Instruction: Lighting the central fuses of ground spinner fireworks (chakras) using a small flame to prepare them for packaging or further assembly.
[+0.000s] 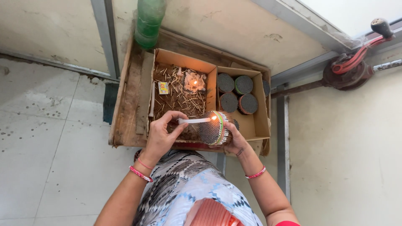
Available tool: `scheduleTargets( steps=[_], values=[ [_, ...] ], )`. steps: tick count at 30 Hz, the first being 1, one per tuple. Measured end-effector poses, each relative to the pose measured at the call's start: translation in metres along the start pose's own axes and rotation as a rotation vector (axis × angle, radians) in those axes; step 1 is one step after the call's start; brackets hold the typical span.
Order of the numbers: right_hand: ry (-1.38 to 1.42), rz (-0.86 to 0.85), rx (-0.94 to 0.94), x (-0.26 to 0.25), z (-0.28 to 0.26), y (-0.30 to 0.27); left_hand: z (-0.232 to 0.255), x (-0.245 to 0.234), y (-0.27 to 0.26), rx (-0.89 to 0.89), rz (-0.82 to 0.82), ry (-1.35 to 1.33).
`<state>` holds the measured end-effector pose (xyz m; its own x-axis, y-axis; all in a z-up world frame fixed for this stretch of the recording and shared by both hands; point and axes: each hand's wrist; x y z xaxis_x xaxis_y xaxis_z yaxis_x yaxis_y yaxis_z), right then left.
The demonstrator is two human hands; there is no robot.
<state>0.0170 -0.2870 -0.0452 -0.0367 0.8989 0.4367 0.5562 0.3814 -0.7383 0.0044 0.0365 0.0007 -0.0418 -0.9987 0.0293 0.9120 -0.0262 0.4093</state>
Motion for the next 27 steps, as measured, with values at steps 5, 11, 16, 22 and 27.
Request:
scheduleTargets(
  steps=[5, 11, 16, 22, 27],
  values=[
    [-0.025, 0.037, 0.004, 0.001, -0.003, 0.001, -0.009, 0.000, -0.003, 0.009, 0.024, 0.027],
    [-0.048, 0.110, 0.043, 0.000, -0.007, 0.001, -0.008, 0.001, -0.004, 0.001, 0.022, -0.002],
    [-0.077, 0.161, 0.037, 0.009, -0.014, -0.004, -0.022, 0.005, -0.005, 0.026, 0.031, -0.027],
    [-0.128, 0.194, 0.004, 0.020, -0.021, -0.013, -0.037, 0.006, -0.006, -0.113, 0.053, -0.022],
    [-0.101, 0.126, 0.023, 0.014, -0.022, -0.010, -0.041, 0.006, -0.003, -0.088, 0.064, 0.059]
  ],
)
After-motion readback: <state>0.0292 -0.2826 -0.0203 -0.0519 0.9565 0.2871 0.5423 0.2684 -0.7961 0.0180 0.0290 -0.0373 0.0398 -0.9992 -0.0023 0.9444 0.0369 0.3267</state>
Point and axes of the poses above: each hand's wrist, its own y-axis towards the middle knuckle, its own x-axis out of the palm, z = x × y, and after that the axes turned 12 degrees about x, right-handed
